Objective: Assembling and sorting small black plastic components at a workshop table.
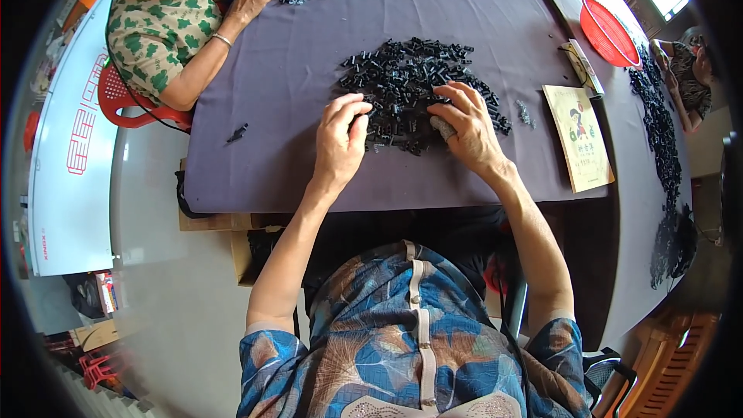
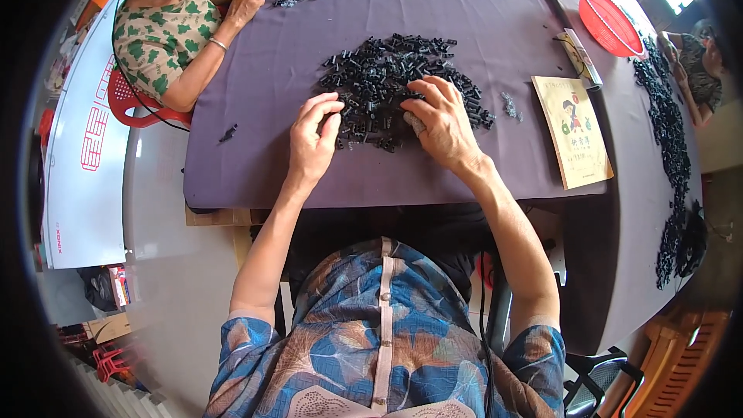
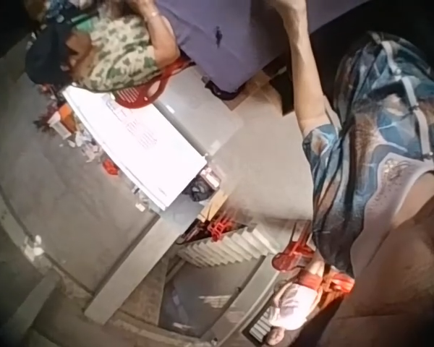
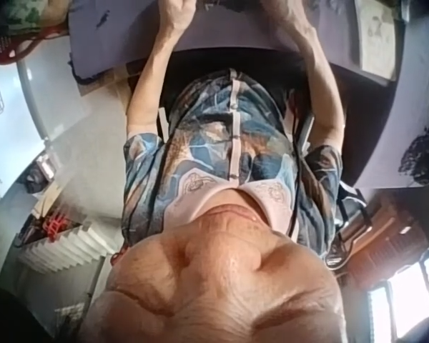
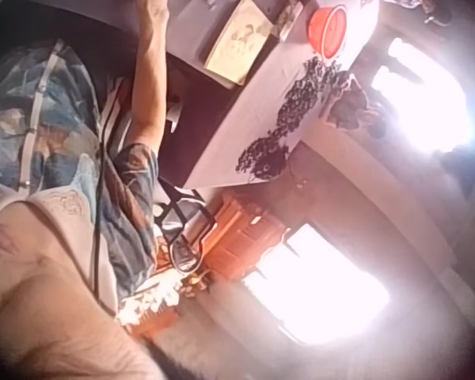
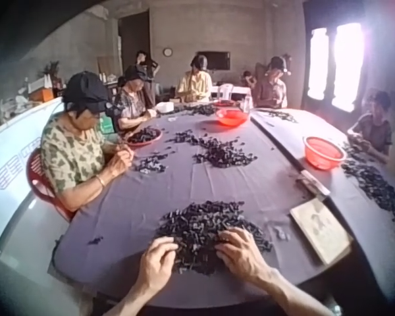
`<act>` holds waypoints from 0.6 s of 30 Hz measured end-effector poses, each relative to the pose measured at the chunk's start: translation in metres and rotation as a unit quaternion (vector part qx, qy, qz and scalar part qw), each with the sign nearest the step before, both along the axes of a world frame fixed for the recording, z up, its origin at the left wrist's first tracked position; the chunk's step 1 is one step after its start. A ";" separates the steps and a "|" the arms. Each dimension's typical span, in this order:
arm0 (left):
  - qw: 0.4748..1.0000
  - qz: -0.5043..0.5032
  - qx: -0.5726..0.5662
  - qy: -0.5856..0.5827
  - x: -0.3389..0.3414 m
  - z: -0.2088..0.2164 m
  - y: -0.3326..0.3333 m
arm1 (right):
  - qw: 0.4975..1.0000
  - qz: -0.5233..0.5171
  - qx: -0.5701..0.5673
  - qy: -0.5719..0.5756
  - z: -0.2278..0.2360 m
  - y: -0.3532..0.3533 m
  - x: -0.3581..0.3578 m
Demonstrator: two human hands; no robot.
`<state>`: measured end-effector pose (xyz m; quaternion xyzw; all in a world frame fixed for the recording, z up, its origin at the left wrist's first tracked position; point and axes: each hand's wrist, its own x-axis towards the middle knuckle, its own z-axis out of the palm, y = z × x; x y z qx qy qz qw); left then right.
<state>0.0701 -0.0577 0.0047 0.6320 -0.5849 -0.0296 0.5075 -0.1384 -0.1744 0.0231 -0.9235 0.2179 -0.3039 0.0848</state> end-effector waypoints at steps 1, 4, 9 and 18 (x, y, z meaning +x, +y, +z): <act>1.000 0.009 0.005 0.002 0.000 0.002 0.007 | 1.000 0.012 0.003 -0.028 0.000 0.004 0.002; 0.999 0.003 0.035 0.018 -0.001 0.000 0.024 | 1.000 0.021 -0.007 -0.006 -0.002 0.018 0.000; 0.999 -0.017 0.049 0.001 -0.010 -0.002 0.028 | 1.000 0.003 0.015 -0.027 -0.010 0.036 0.005; 0.998 -0.030 0.044 -0.017 -0.019 0.000 0.021 | 0.995 -0.053 0.012 -0.084 0.000 0.021 -0.031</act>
